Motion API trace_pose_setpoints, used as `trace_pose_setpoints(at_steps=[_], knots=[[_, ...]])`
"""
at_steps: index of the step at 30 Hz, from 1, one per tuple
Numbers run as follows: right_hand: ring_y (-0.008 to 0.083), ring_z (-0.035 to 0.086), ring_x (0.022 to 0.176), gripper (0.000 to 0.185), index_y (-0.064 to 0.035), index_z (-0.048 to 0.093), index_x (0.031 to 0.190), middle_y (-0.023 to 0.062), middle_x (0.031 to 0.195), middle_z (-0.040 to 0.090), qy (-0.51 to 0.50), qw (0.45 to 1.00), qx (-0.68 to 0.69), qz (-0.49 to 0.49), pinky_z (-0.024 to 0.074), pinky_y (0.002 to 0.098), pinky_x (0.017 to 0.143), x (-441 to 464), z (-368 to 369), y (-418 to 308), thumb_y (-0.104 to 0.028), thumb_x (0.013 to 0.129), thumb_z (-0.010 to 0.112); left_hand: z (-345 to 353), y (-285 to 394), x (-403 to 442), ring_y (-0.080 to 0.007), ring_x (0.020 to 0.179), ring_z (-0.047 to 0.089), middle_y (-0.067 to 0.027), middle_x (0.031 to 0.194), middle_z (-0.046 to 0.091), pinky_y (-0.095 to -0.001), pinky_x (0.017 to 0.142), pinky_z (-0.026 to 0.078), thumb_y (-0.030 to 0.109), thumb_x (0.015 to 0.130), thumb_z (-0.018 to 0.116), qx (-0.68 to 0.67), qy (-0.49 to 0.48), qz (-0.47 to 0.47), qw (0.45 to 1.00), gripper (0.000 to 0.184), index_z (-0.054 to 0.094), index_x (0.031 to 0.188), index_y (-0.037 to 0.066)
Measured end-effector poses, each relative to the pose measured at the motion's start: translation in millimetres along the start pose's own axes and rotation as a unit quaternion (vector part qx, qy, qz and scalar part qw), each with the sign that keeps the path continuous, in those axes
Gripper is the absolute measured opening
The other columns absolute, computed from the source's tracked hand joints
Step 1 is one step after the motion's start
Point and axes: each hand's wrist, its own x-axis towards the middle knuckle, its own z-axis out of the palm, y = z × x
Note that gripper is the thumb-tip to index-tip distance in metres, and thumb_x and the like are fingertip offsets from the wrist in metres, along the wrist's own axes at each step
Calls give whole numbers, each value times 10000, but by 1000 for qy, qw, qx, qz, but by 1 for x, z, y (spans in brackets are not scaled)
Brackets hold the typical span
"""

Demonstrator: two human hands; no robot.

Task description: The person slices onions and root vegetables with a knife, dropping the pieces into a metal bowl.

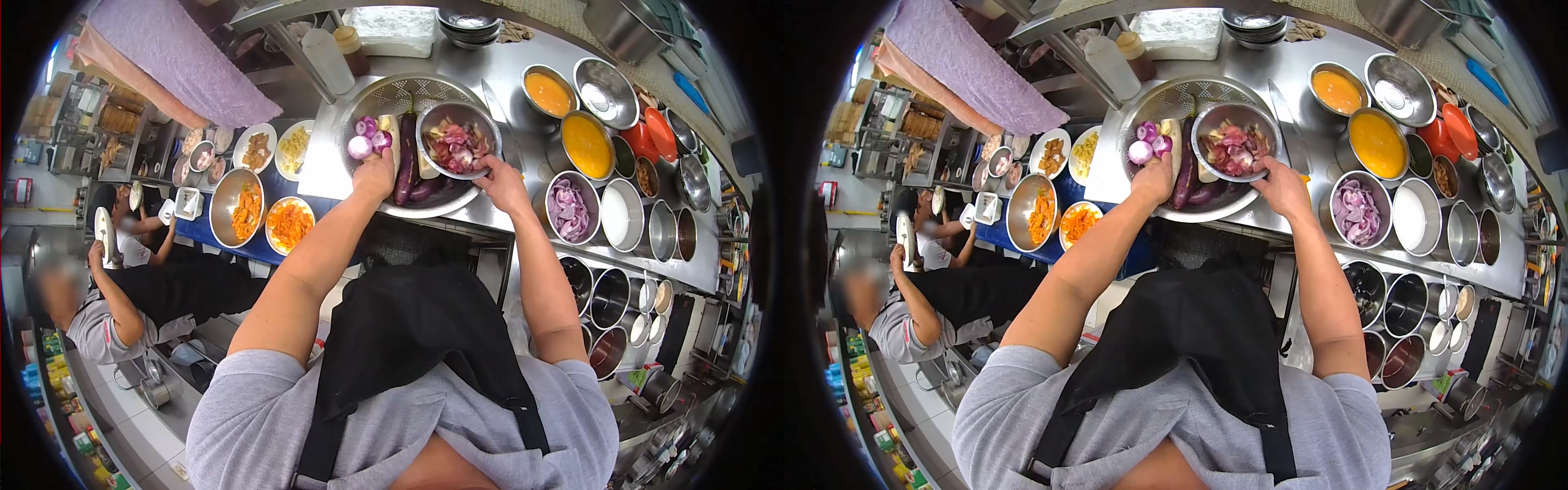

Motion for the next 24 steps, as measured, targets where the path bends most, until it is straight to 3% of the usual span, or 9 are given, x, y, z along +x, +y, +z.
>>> trace_pose_setpoints(at_steps=[7, 11, 13, 20, 24], knots=[[364, 688, 776, 221, -63, 657, 1030, 202, 894, 704, 142, 976, 98, -133, 523, 402, 703, 15, -36, -7, -139, 844, 748, -6, -10, 9, -454, 1107, 649, -299, 1103, 685, -551, 936, 473, 122, 904, 533, 16, -32, 66, 997, 397, 367, 1254, 32], [242, 689, 732, 183, -47, 656, 1025, 148, 824, 709, 220, 960, 100, -139, 524, 341, 701, 2, -85, -15, -95, 860, 721, -3, -10, 13, -446, 1150, 631, -308, 1153, 667, -569, 969, 444, 121, 902, 534, 22, -19, 75, 997, 418, 355, 1266, 22], [191, 665, 713, 169, -39, 665, 1013, 110, 787, 701, 244, 951, 139, -128, 514, 314, 694, -5, -96, -15, -82, 858, 717, -16, -3, 9, -428, 1226, 597, -313, 1272, 619, -565, 1042, 403, 87, 908, 483, 19, -82, 51, 995, 424, 372, 1310, 8], [228, 667, 706, 177, -47, 669, 1028, 123, 774, 692, 276, 953, 98, -74, 508, 346, 681, -36, -76, 4, -108, 868, 714, -13, 0, 9, -440, 1243, 580, -324, 1329, 578, -568, 1066, 391, 77, 899, 493, 40, -80, 50, 995, 488, 346, 1356, -12], [313, 689, 746, 171, -48, 657, 1015, 164, 813, 704, 248, 963, 93, -49, 513, 388, 689, -59, -61, 10, -144, 881, 705, -30, 3, 9, -409, 1238, 594, -292, 1324, 587, -561, 1028, 448, 90, 906, 541, 62, -99, 44, 992, 463, 416, 1341, -7]])
